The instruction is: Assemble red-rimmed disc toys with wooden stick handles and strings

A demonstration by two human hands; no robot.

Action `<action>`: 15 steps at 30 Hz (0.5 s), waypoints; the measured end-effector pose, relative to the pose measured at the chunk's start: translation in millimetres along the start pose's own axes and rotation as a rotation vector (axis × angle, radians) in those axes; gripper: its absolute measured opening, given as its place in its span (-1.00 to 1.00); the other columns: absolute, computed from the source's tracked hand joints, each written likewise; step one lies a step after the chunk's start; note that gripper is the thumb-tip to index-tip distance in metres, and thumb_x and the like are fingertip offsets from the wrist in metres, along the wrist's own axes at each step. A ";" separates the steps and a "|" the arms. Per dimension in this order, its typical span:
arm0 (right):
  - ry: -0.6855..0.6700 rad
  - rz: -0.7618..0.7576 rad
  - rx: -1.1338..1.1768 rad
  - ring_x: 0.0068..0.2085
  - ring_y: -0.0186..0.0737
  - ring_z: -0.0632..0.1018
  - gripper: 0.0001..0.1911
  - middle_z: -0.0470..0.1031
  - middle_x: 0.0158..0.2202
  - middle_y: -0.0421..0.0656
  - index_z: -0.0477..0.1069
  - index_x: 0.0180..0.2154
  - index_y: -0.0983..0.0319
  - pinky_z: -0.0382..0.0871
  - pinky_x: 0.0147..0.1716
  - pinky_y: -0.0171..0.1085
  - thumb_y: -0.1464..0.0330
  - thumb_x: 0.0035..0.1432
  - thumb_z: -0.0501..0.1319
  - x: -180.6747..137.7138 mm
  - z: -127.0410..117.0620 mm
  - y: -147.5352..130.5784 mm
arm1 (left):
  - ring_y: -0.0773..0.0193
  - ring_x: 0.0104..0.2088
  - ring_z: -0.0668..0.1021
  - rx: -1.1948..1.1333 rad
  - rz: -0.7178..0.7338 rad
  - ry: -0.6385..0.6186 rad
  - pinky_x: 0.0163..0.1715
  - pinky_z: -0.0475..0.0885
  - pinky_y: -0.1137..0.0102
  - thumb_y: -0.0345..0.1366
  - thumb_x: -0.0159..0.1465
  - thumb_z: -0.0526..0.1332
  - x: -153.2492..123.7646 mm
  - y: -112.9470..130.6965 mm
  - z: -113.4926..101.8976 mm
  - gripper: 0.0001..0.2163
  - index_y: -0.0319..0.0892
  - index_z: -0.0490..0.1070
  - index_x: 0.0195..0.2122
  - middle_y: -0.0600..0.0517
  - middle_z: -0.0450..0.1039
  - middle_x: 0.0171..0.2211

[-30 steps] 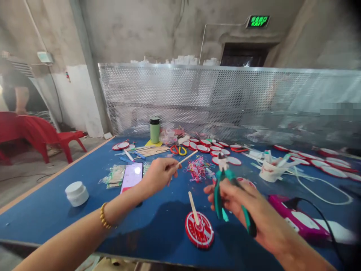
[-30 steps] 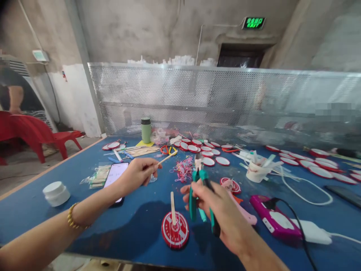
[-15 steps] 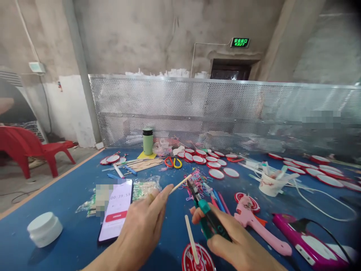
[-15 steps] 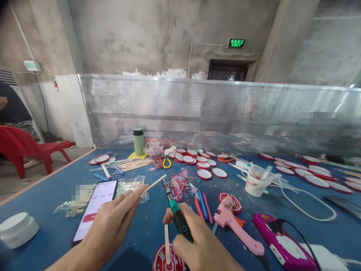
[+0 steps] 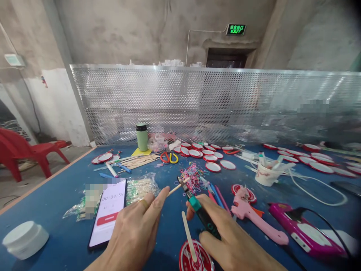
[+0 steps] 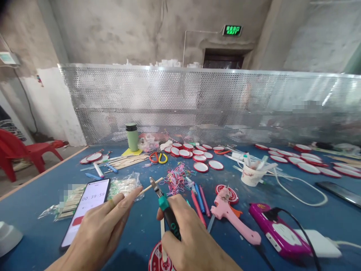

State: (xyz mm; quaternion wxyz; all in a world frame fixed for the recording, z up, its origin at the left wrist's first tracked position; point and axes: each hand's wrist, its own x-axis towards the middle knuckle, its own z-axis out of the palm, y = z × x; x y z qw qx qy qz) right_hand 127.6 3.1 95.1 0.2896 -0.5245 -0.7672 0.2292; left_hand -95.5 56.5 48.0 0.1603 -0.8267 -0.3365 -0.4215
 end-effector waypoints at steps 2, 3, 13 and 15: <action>-0.005 0.023 0.007 -0.15 -0.14 0.50 -0.71 0.48 -0.14 -0.15 0.37 -0.21 0.09 0.43 -0.08 -0.17 0.50 0.03 0.08 1.4 2.3 0.5 | 0.20 -0.42 0.66 0.009 0.014 0.002 -0.51 0.56 0.44 -0.41 0.39 0.00 -0.4 -0.8 0.3 -0.41 0.08 0.02 0.43 -0.08 0.62 -0.23; -0.006 0.040 0.017 -0.17 -0.15 0.49 -0.72 0.48 -0.16 -0.15 0.35 -0.21 0.10 0.43 -0.10 -0.18 0.50 0.03 0.08 1.8 3.0 0.5 | 0.20 -0.43 0.66 0.012 0.019 0.001 -0.52 0.56 0.44 -0.41 0.39 0.00 -0.6 -1.3 0.3 -0.41 0.08 -0.01 0.43 -0.07 0.62 -0.23; 0.072 0.034 -0.061 -0.18 -0.12 0.46 -0.75 0.45 -0.19 -0.11 0.35 -0.27 0.15 0.41 -0.15 -0.12 0.54 -0.02 0.12 2.9 11.8 -0.8 | 0.14 -0.36 0.69 0.000 0.041 -0.009 -0.47 0.62 0.38 -0.41 0.40 -0.01 -6.7 -7.6 6.1 -0.37 0.10 -0.12 0.46 -0.08 0.63 -0.17; 0.109 0.028 -0.130 -0.15 -0.06 0.46 -0.75 0.45 -0.17 -0.07 0.37 -0.28 0.16 0.40 -0.14 -0.08 0.53 -0.06 0.15 4.0 14.6 0.1 | 0.17 -0.38 0.68 -0.027 0.043 -0.027 -0.47 0.61 0.41 -0.43 0.40 -0.03 -8.1 -7.2 8.4 -0.36 0.09 -0.16 0.47 -0.08 0.63 -0.17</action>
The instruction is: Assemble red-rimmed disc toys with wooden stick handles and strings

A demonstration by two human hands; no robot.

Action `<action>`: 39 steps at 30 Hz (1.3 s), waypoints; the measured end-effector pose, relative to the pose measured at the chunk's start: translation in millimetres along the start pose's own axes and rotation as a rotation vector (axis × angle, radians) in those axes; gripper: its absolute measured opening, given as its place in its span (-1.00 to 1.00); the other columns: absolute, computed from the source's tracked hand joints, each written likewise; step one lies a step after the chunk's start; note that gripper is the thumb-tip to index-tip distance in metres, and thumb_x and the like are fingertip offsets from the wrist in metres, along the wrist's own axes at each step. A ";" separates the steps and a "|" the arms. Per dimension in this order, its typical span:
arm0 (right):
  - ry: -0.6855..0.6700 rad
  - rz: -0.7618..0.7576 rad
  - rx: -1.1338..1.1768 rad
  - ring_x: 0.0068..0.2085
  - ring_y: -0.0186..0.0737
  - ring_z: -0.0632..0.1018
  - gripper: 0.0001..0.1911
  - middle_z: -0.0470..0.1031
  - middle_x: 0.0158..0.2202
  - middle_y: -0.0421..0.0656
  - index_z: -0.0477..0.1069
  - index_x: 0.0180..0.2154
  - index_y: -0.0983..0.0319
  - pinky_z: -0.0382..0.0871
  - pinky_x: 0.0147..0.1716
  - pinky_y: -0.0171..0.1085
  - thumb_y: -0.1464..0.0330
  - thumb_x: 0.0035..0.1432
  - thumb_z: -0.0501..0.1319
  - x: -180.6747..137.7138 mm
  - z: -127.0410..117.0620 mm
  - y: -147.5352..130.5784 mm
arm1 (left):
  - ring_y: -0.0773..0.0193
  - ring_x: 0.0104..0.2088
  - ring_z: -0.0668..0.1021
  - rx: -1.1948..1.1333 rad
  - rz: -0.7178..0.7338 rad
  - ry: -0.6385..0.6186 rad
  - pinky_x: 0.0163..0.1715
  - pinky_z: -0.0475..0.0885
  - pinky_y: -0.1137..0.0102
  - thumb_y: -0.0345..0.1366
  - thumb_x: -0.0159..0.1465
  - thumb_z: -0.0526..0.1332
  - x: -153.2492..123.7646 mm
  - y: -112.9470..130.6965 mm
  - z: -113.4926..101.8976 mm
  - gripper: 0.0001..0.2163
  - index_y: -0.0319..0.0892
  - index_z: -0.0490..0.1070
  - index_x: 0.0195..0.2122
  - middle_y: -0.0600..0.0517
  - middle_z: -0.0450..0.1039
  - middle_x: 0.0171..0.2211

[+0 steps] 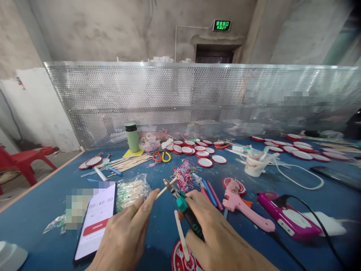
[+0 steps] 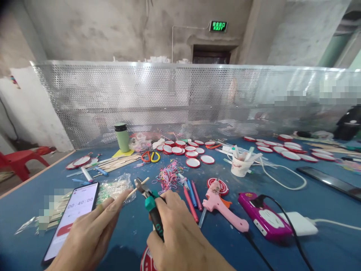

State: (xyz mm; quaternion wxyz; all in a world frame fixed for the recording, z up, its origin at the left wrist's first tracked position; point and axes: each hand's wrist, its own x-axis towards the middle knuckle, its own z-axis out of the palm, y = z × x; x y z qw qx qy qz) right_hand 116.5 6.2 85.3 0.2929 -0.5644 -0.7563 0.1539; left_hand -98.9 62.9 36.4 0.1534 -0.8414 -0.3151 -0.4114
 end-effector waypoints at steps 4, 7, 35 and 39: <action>0.034 -0.010 -0.097 -0.10 0.01 0.47 -0.72 0.46 -0.08 -0.03 0.43 -0.27 0.17 0.42 -0.10 -0.04 0.52 -0.10 0.18 -0.6 1.4 0.3 | 0.21 -0.40 0.68 -0.062 -0.005 -0.031 -0.48 0.59 0.48 -0.45 0.41 -0.04 -0.4 1.7 2.9 -0.36 0.08 -0.18 0.47 -0.05 0.63 -0.19; 0.096 -0.067 -0.164 -0.07 0.01 0.49 -0.64 0.46 -0.04 -0.04 0.45 -0.16 0.16 0.44 -0.07 -0.04 0.51 -0.06 0.19 -5.2 -0.5 -0.4 | 0.23 -0.34 0.69 -0.093 -0.018 -0.034 -0.43 0.59 0.51 -0.44 0.42 -0.03 -1.5 1.2 4.7 -0.39 0.07 -0.11 0.46 -0.05 0.63 -0.15; 0.005 -0.128 -0.125 -0.07 -0.08 0.49 -0.68 0.46 -0.06 -0.07 0.39 -0.17 0.17 0.39 -0.04 -0.17 0.59 0.01 0.17 -11.3 -17.6 -9.9 | 0.28 0.07 0.59 -0.252 -0.084 -0.102 -0.03 0.52 0.56 -0.49 0.40 0.02 -4.9 3.3 4.4 -0.46 0.03 0.11 0.38 0.00 0.52 0.12; -0.045 -0.085 -0.071 -0.11 -0.11 0.48 -0.71 0.47 -0.15 -0.08 0.38 -0.22 0.18 0.38 -0.11 -0.22 0.59 0.00 0.14 -10.2 -13.4 -5.1 | 0.29 -0.01 0.63 -0.230 -0.074 -0.085 -0.12 0.54 0.59 -0.49 0.39 0.01 -8.0 0.8 7.3 -0.49 -0.02 0.16 0.35 -0.03 0.57 0.05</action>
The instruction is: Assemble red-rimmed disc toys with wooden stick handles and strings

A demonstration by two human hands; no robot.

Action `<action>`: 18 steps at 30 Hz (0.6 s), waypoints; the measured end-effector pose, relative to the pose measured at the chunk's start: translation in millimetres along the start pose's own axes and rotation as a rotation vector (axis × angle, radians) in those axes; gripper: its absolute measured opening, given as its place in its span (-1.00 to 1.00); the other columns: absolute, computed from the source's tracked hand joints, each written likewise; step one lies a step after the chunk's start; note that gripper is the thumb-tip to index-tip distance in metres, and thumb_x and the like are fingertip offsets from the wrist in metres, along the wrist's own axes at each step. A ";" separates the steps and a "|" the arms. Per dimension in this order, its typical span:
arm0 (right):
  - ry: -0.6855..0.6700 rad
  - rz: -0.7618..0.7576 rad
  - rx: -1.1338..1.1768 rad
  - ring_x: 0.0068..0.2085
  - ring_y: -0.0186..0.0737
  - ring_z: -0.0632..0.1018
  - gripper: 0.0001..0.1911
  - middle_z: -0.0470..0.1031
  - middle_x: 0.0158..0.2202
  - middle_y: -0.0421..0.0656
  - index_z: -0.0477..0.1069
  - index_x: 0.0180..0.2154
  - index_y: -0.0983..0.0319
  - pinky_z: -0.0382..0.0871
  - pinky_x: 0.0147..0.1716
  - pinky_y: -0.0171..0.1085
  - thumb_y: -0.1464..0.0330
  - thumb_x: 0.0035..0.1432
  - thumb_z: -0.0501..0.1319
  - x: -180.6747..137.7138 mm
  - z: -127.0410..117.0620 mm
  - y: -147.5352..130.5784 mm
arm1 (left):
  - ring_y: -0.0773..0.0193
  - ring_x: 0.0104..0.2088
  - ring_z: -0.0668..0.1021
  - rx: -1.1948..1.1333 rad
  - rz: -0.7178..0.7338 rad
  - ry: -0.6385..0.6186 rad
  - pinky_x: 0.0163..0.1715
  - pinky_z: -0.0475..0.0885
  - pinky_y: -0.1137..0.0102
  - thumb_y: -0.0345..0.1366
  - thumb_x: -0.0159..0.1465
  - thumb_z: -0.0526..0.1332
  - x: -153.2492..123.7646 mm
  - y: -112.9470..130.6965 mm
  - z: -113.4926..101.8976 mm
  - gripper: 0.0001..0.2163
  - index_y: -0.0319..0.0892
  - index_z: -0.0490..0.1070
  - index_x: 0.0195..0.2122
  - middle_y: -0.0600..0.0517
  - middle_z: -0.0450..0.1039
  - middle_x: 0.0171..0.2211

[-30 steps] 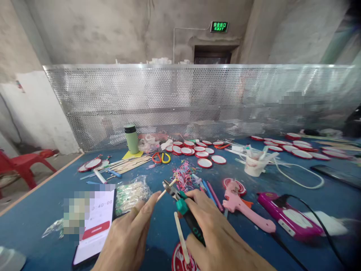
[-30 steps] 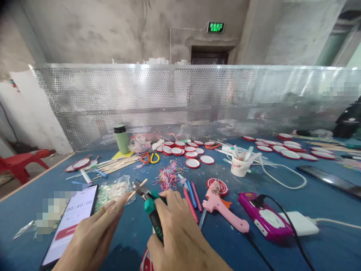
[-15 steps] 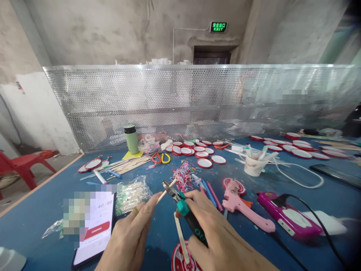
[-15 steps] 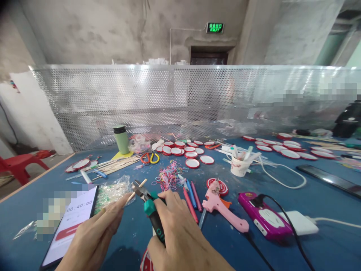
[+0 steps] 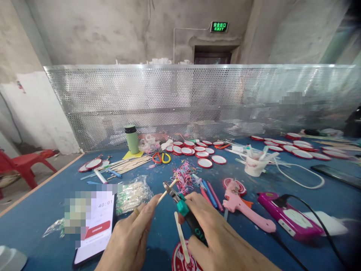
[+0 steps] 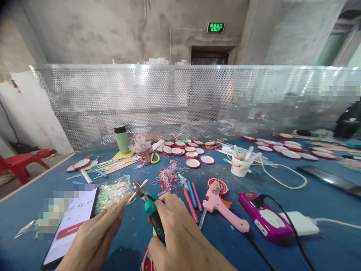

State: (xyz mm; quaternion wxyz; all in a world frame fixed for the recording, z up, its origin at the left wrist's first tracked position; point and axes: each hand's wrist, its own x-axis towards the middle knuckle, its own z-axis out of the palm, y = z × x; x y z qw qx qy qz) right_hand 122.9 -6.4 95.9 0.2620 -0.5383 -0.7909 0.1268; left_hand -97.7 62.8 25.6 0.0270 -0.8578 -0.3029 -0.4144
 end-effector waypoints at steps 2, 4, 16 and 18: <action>-0.035 0.030 0.026 -0.12 -0.13 0.46 -0.74 0.46 -0.16 -0.08 0.36 -0.24 0.20 0.36 -0.13 -0.22 0.58 0.02 0.11 3.1 2.9 3.3 | 0.28 -0.08 0.66 0.016 -0.003 0.003 -0.19 0.55 0.60 -0.48 0.39 0.00 -1.0 -1.2 0.7 -0.53 -0.08 0.21 0.31 -0.07 0.59 0.00; -0.081 0.071 0.035 -0.12 -0.14 0.45 -0.78 0.46 -0.15 -0.06 0.33 -0.25 0.22 0.33 -0.11 -0.20 0.56 0.05 0.08 9.1 3.5 6.0 | 0.26 -0.15 0.68 0.034 -0.034 -0.009 -0.25 0.55 0.58 -0.45 0.40 -0.01 -1.6 -1.3 0.7 -0.59 -0.15 0.30 0.25 -0.10 0.61 -0.05; -0.510 0.558 0.415 -0.50 -0.37 0.31 -0.71 0.33 -0.53 -0.30 0.38 -0.26 0.23 0.08 -0.55 -0.35 0.40 -0.14 0.21 68.6 -7.5 24.5 | 0.11 -0.25 0.66 0.084 -0.532 -0.499 -0.31 0.42 0.37 -0.44 0.41 -0.10 18.3 3.6 -1.3 -0.71 -0.17 0.41 -0.09 -0.09 0.60 -0.32; -0.567 0.575 0.439 -0.51 -0.38 0.34 -0.80 0.37 -0.54 -0.27 0.36 -0.38 0.23 0.10 -0.57 -0.38 0.43 -0.20 0.20 78.0 -5.0 29.8 | 0.10 -0.24 0.65 0.109 -0.533 -0.514 -0.28 0.41 0.34 -0.46 0.40 -0.09 22.9 2.6 -0.9 -0.73 -0.19 0.40 -0.10 -0.11 0.60 -0.30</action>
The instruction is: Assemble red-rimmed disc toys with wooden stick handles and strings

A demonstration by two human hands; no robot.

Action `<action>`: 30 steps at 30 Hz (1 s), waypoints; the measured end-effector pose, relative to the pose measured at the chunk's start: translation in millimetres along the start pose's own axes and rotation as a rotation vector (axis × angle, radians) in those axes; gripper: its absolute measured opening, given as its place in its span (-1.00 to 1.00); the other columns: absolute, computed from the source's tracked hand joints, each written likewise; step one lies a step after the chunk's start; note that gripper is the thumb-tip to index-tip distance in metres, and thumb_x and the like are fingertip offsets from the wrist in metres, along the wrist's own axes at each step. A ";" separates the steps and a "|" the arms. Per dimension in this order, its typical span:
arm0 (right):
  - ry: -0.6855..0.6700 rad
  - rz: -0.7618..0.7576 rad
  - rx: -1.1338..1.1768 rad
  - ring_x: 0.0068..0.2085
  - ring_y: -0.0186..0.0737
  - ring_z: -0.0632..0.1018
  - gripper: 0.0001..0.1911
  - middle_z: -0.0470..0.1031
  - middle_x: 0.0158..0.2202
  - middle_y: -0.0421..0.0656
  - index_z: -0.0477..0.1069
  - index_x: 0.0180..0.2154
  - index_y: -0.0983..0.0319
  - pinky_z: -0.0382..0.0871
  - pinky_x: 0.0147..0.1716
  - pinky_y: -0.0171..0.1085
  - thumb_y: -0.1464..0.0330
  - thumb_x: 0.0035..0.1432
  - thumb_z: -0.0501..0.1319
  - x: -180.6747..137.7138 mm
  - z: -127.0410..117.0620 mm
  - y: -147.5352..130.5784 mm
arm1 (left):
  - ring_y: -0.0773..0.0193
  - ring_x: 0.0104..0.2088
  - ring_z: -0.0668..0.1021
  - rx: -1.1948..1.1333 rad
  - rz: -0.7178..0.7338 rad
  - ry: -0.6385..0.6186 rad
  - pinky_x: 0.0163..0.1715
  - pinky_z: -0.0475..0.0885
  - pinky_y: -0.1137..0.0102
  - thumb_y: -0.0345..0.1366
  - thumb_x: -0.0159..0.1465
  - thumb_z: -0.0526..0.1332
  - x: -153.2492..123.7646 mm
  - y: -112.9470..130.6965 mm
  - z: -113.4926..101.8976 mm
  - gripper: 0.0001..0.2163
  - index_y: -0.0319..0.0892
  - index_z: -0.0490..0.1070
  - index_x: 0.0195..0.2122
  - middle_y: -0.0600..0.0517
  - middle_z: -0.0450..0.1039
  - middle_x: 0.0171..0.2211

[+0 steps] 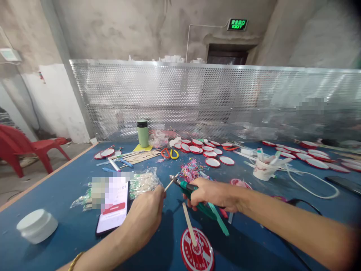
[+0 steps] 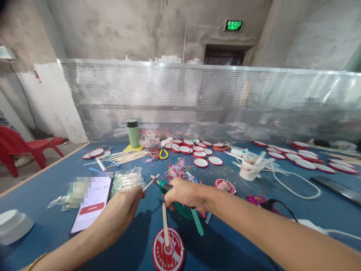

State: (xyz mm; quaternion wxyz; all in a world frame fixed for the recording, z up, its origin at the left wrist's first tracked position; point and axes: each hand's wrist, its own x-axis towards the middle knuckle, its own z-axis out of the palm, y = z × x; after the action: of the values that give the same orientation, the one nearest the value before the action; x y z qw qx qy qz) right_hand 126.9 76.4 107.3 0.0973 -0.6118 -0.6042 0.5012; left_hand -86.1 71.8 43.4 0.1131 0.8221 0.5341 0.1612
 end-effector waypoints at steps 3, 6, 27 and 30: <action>-0.026 0.035 0.021 -0.46 -0.35 0.45 -0.76 0.48 -0.47 -0.21 0.33 -0.40 0.22 0.16 -0.59 -0.43 0.47 -0.26 0.17 13.4 -6.2 -3.0 | 0.07 -0.21 0.64 0.053 -0.008 -0.018 -0.27 0.43 0.31 -0.45 0.38 -0.06 5.2 1.5 -5.1 -0.75 -0.20 0.40 -0.11 -0.14 0.59 -0.27; -0.080 0.073 0.044 -0.41 -0.28 0.54 -0.71 0.54 -0.37 -0.15 0.35 -0.35 0.22 0.26 -0.60 -0.43 0.46 -0.26 0.17 23.6 -14.0 -7.3 | 0.05 -0.20 0.64 0.111 -0.028 -0.036 -0.27 0.45 0.30 -0.48 0.35 -0.03 9.7 3.2 -11.8 -0.73 -0.20 0.40 -0.07 -0.16 0.59 -0.24; -0.253 0.220 -0.052 -0.59 -0.35 0.47 -0.75 0.51 -0.50 -0.11 0.40 -0.42 0.32 0.35 -0.66 -0.44 0.47 -0.29 0.11 57.1 -19.2 -0.5 | -0.04 -0.22 0.66 0.294 0.054 -0.164 -0.26 0.53 0.19 -0.47 0.31 -0.01 22.2 5.2 11.9 -0.77 -0.28 0.33 -0.06 -0.26 0.55 -0.29; -0.280 0.234 -0.071 -0.56 -0.32 0.50 -0.72 0.52 -0.48 -0.10 0.42 -0.39 0.32 0.30 -0.68 -0.46 0.45 -0.29 0.12 60.4 -21.3 -0.9 | -0.07 -0.21 0.65 0.309 0.060 -0.193 -0.26 0.53 0.19 -0.49 0.26 0.06 24.0 6.5 10.0 -0.76 -0.29 0.34 -0.06 -0.26 0.55 -0.28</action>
State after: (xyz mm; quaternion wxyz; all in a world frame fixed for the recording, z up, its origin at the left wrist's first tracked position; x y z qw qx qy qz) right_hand 127.8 137.6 88.2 -0.0683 -0.6053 -0.5538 0.5678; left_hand -67.7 91.0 40.0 0.0312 0.8570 0.5143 0.0011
